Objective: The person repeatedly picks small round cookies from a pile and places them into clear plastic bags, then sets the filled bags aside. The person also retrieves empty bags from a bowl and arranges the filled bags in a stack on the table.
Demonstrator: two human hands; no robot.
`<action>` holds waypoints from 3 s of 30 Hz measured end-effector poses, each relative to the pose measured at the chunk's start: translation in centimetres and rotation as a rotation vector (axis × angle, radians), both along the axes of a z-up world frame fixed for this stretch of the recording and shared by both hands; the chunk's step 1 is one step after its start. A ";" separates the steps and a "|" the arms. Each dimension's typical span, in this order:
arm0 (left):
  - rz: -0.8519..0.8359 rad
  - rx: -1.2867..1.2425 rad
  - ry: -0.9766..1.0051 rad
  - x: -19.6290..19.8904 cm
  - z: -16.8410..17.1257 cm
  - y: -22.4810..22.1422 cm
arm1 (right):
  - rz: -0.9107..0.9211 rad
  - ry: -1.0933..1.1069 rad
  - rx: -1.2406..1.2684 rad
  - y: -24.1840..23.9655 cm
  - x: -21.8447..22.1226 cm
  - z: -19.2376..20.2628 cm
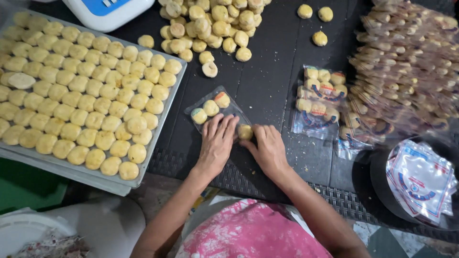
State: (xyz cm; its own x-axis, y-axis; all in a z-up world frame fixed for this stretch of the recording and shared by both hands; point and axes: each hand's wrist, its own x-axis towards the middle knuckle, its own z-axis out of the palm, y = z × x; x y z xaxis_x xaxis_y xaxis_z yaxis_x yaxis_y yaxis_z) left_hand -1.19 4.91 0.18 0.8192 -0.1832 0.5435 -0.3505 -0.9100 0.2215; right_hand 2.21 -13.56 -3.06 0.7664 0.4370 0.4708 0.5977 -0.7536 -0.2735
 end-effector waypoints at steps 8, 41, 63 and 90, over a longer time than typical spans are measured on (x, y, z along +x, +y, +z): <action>-0.195 0.000 0.010 0.0 -0.5 2.5 | 0.097 -0.020 -0.076 2.2 3.5 0.5; -0.265 -0.297 0.779 0.2 3.5 6.9 | 0.379 -0.124 -0.035 5.6 0.0 4.7; -0.457 -0.484 1.041 4.3 4.4 -5.5 | -0.104 -0.321 -0.424 -15.2 18.2 3.6; -1.327 0.315 0.414 6.1 2.9 -40.8 | -0.230 0.043 0.453 -17.9 -9.7 3.7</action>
